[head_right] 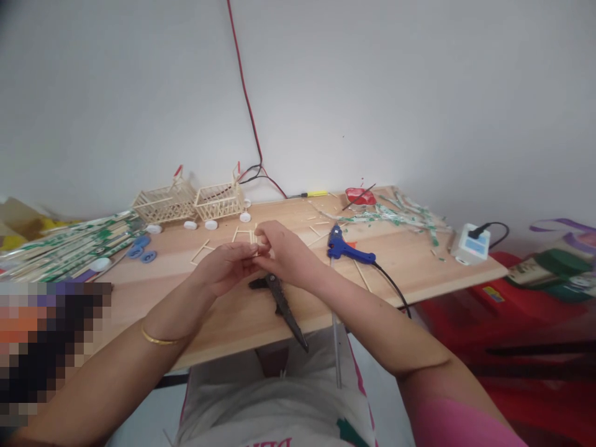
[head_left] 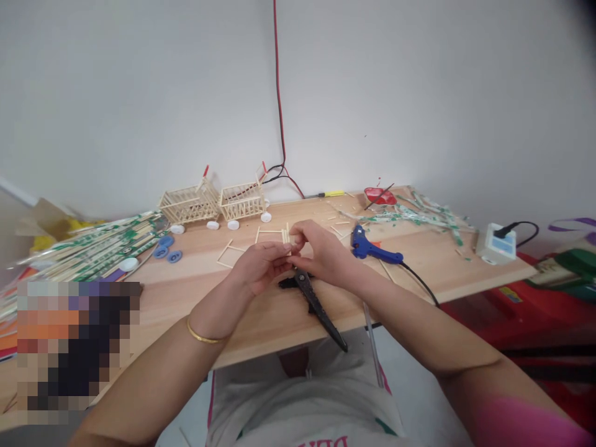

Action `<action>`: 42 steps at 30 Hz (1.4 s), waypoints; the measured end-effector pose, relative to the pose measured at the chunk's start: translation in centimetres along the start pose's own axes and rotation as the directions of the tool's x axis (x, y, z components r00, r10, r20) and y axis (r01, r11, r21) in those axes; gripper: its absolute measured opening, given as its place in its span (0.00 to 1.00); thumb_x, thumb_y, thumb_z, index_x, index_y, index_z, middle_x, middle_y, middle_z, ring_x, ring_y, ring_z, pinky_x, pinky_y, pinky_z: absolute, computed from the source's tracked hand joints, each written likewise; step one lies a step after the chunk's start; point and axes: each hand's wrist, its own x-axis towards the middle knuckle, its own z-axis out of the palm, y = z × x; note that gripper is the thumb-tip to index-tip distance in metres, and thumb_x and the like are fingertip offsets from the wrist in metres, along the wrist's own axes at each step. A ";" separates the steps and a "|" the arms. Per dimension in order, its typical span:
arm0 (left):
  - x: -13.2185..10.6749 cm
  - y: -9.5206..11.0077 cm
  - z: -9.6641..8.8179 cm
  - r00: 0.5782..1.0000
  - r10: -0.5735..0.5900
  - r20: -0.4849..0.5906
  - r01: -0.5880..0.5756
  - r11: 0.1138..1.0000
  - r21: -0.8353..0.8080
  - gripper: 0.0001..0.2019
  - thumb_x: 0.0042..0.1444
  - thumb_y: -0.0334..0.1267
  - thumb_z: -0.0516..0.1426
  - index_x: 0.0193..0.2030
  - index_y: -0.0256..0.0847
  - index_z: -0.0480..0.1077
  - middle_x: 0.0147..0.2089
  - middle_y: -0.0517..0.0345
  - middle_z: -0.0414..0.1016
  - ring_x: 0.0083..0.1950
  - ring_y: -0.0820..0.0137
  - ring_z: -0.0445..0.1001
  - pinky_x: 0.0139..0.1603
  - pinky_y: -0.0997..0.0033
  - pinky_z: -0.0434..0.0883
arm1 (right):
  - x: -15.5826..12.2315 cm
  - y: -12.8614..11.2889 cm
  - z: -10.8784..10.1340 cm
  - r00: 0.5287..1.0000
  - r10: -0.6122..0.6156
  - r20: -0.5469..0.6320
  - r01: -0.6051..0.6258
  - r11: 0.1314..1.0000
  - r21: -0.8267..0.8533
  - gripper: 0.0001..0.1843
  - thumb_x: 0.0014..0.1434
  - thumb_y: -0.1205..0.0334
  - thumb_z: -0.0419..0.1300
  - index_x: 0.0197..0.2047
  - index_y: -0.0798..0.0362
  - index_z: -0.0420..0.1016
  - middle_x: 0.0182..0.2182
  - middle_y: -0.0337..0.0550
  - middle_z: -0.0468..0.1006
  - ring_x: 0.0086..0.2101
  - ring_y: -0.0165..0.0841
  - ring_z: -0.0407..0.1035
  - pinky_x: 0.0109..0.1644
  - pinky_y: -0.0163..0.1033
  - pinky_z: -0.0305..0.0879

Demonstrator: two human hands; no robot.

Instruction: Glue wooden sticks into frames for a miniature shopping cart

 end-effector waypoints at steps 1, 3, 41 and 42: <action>0.0 -0.1 0.0 1.000 0.003 0.014 -0.003 1.000 -0.002 0.08 0.41 0.33 0.65 0.28 0.33 0.74 0.31 0.56 0.76 0.32 0.74 0.72 0.37 0.73 0.70 | 0.1 -0.1 0.1 1.000 0.005 -0.002 -0.005 1.000 -0.013 0.15 0.49 0.68 0.59 0.41 0.54 0.62 0.34 0.43 0.68 0.35 0.33 0.64 0.39 0.38 0.61; -0.2 -0.1 0.1 0.999 0.002 0.033 -0.002 1.000 -0.005 0.08 0.41 0.35 0.66 0.28 0.34 0.74 0.29 0.56 0.75 0.33 0.73 0.72 0.38 0.71 0.70 | 0.2 -0.3 0.3 1.000 0.010 0.003 -0.010 0.999 -0.030 0.11 0.51 0.68 0.57 0.39 0.53 0.62 0.32 0.42 0.68 0.34 0.32 0.64 0.38 0.38 0.60; 0.1 0.3 -1.0 0.929 0.365 -0.060 -0.309 0.854 0.419 0.15 0.47 0.46 0.62 0.33 0.32 0.74 0.33 0.51 0.77 0.36 0.65 0.78 0.43 0.61 0.74 | -8.6 -1.9 -0.6 0.863 0.436 0.255 -0.262 0.818 -0.511 0.57 0.33 0.37 0.66 0.62 0.56 0.55 0.54 0.63 0.64 0.54 0.54 0.56 0.54 0.56 0.49; 0.2 0.3 -1.1 0.924 0.378 -0.051 -0.322 0.844 0.428 0.15 0.47 0.46 0.62 0.33 0.32 0.73 0.33 0.51 0.78 0.36 0.64 0.78 0.43 0.62 0.75 | -8.8 -2.0 -0.4 0.866 0.437 0.244 -0.257 0.806 -0.534 0.54 0.35 0.39 0.66 0.61 0.57 0.57 0.52 0.62 0.65 0.53 0.54 0.57 0.54 0.55 0.49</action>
